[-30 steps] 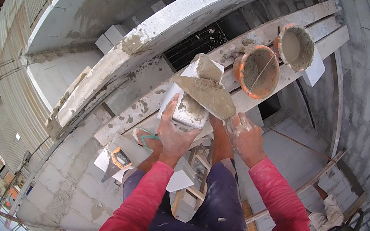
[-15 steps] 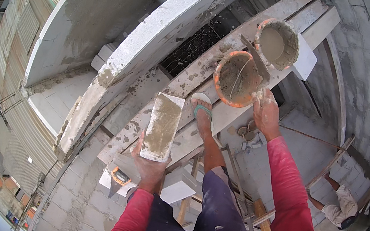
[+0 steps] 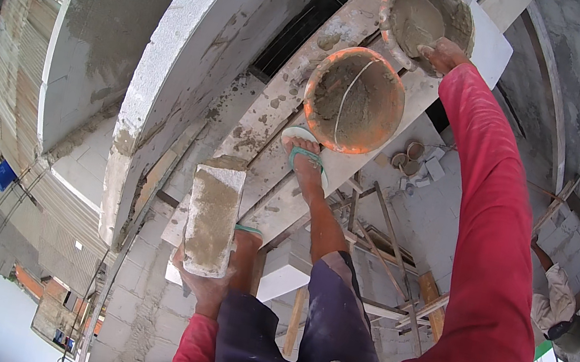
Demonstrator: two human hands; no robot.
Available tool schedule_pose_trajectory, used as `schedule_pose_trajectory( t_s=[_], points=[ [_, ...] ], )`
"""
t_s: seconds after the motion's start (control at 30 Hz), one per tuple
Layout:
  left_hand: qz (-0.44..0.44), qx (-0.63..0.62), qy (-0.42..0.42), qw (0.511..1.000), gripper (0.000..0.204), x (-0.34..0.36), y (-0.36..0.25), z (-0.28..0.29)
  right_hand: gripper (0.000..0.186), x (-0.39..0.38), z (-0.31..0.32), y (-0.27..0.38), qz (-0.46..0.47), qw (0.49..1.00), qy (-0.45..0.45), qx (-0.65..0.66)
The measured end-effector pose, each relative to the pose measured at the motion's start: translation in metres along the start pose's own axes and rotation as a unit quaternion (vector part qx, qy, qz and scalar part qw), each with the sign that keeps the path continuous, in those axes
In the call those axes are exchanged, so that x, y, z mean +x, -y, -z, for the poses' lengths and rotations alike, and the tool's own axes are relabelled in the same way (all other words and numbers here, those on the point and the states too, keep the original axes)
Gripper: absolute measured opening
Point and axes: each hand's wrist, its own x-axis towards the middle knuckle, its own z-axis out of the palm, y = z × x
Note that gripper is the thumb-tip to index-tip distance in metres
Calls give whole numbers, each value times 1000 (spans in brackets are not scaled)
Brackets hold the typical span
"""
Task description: The person applies mortar to white rectangular tiles using a trowel and places them onto a curved wall section. The person repeatedly scoops mortar from a bucket, spreads it on the tile, and presses the tile into position on the wall.
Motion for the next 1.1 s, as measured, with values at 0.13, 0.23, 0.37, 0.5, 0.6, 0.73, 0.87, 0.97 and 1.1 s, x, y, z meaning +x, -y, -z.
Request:
schedule_pose_trajectory(
  t_s=[0.13, 0.23, 0.37, 0.5, 0.6, 0.73, 0.87, 0.97, 1.1],
  points=[
    [-43, 64, 18, 997, 93, 3, 0, -4, 45, -48, 17, -43, -24, 959, 71, 273],
    [-18, 31, 25, 999, 94, 2, -7, -2, 49, -105, 24, -31, 11, 939, 38, 342],
    [-34, 47, 2, 998, 94, 2, -8, 1, 43, -216, 36, 8, 73, 956, 36, 281],
    [-13, 4, 2, 1000, 99, 3, 2, 7, 34, -340, 5, 61, 227, 935, 38, 269],
    [-25, -52, 3, 998, 98, 3, 9, 13, 34, -395, -55, 113, 362, 905, -79, 208],
    [-47, -60, -10, 997, 97, -9, 18, 13, 39, -433, -119, 187, 374, 890, -242, 98],
    [-85, -58, -14, 995, 99, -4, 24, 18, 39, -486, -195, 170, 366, 889, -243, 131],
    [-55, -133, 0, 990, 100, -9, 46, 20, 37, -504, -179, 184, 293, 910, -183, 229],
    [-46, -159, -3, 986, 99, -15, 56, 23, 34, -469, -117, 222, 293, 930, -99, 201]
  ],
)
